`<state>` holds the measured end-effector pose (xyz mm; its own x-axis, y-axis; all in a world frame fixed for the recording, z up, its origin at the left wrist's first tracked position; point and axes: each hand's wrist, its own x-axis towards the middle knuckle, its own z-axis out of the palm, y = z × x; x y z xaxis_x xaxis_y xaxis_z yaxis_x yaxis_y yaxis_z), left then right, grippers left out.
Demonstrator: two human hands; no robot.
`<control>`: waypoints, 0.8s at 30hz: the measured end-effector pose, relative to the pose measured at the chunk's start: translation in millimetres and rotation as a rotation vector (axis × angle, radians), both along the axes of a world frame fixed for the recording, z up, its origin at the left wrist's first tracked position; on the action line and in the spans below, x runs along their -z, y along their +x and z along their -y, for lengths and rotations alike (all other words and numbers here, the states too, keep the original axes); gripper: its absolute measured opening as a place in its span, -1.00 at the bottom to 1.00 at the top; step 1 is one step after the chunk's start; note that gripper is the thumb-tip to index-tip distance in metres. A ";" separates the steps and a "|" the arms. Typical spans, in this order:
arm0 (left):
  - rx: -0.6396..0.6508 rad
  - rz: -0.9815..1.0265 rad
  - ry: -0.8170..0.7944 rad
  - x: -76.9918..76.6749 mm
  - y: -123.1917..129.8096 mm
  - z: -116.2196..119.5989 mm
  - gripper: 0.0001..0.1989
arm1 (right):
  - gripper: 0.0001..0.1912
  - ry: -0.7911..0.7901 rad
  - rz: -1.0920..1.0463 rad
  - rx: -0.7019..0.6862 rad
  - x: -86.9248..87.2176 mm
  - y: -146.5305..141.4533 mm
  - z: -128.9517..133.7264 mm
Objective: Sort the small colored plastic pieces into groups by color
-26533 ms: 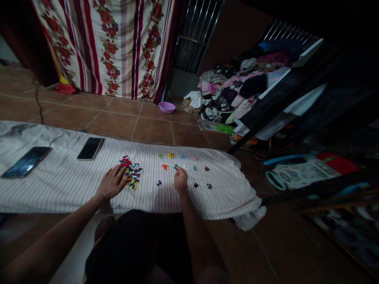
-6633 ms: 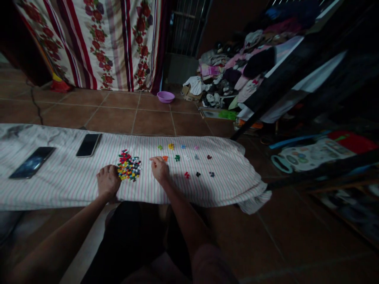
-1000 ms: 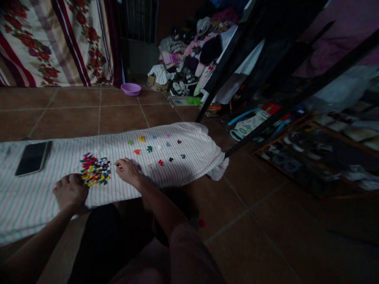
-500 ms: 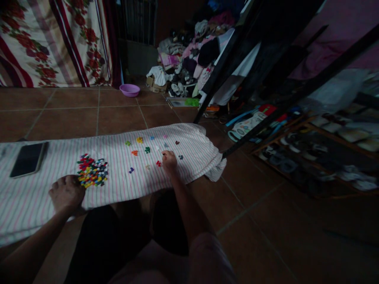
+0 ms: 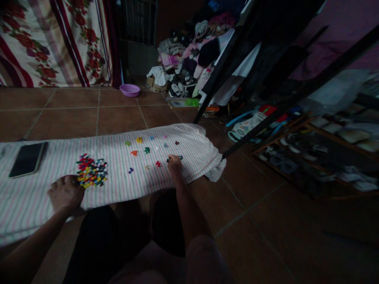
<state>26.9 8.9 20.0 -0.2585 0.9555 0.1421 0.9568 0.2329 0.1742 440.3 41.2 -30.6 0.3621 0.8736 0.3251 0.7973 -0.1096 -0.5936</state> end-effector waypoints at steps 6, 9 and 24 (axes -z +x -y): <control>-0.008 -0.016 -0.023 -2.0 1.7 -0.2 -0.68 | -0.59 0.019 0.018 -0.062 -2.7 -1.0 2.6; -0.008 -0.020 -0.031 -2.0 1.3 -0.1 -0.67 | -0.61 0.006 0.032 -0.084 -3.5 -1.5 2.7; 0.004 -0.018 -0.005 1.0 -0.2 -0.3 -0.68 | -0.69 -0.016 0.084 -0.178 9.9 1.2 4.5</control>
<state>26.7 9.2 19.0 -0.2517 0.9574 0.1416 0.9607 0.2295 0.1561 441.5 36.6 -40.5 0.1735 0.9266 0.3337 0.8516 0.0290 -0.5234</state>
